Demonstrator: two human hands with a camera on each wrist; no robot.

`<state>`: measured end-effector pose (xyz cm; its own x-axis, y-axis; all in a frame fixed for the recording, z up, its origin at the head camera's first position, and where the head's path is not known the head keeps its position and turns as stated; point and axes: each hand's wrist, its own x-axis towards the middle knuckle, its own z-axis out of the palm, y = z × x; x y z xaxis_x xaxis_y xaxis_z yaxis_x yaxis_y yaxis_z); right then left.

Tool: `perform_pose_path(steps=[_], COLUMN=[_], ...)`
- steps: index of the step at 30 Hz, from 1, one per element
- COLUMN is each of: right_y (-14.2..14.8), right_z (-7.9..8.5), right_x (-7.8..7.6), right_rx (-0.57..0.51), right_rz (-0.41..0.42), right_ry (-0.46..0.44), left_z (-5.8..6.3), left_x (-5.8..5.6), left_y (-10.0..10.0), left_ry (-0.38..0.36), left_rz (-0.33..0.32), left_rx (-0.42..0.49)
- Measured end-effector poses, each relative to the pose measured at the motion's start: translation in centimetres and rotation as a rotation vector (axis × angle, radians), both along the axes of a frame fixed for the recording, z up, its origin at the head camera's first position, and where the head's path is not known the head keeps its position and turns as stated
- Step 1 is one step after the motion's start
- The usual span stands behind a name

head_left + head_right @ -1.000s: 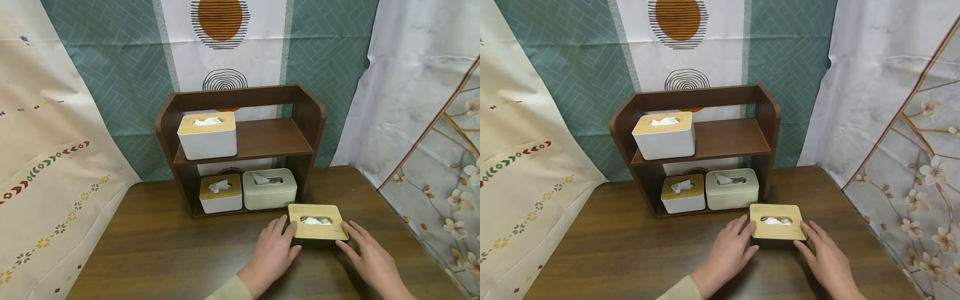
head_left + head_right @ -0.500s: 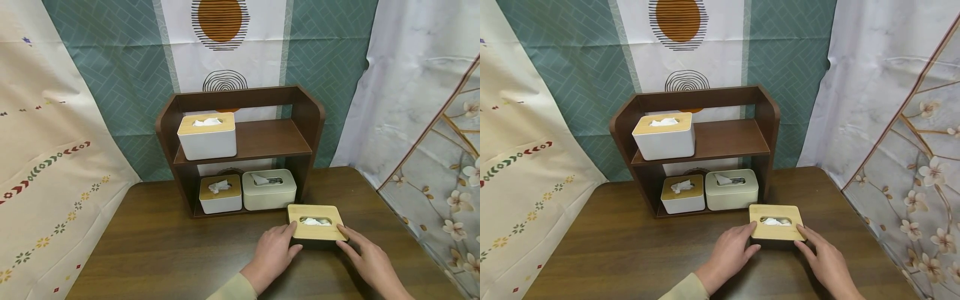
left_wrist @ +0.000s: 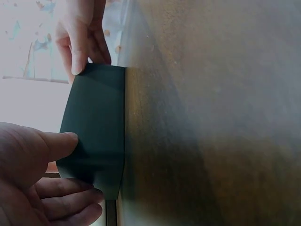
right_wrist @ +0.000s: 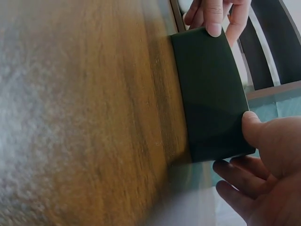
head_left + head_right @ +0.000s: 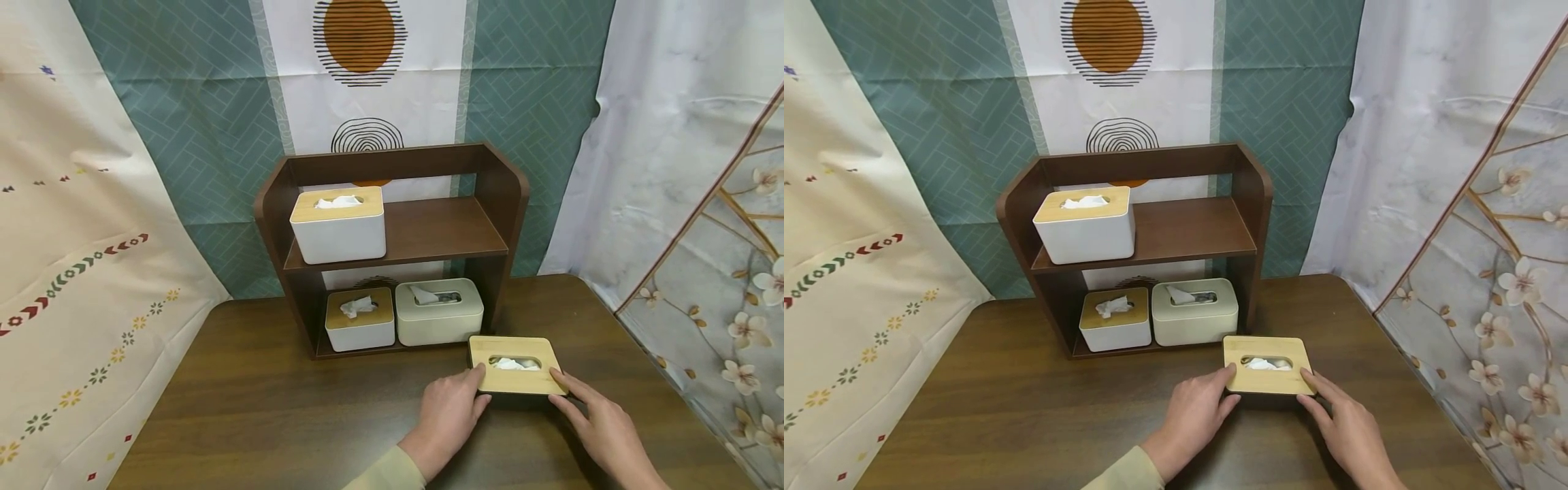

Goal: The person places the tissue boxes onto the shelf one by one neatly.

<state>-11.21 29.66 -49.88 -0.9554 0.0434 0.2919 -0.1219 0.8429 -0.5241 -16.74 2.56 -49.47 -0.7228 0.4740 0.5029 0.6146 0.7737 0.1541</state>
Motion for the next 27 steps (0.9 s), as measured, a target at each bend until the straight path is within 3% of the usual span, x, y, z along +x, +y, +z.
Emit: perform_pose_path(steps=[11,15,22,27], right_y=[-0.3,-0.6,-1.5,-2.1], right_z=[0.5,1.1,2.7,4.1], right_x=[0.5,0.9,1.5,1.6], right_rx=[-0.007,-0.016,-0.019,0.016], right_rz=[-0.030,-0.037,-0.045,-0.067], right_ry=[0.008,0.031,0.154,0.178], left_z=[0.9,1.7,3.5,4.7], left_x=[0.5,0.8,1.5,1.9], left_y=[-0.1,-0.3,-1.0,-1.9], left_ry=[-0.009,0.011,0.038,0.070], left_rz=[0.005,0.011,0.016,0.014], left_rx=[0.015,0.032,0.097,0.152])
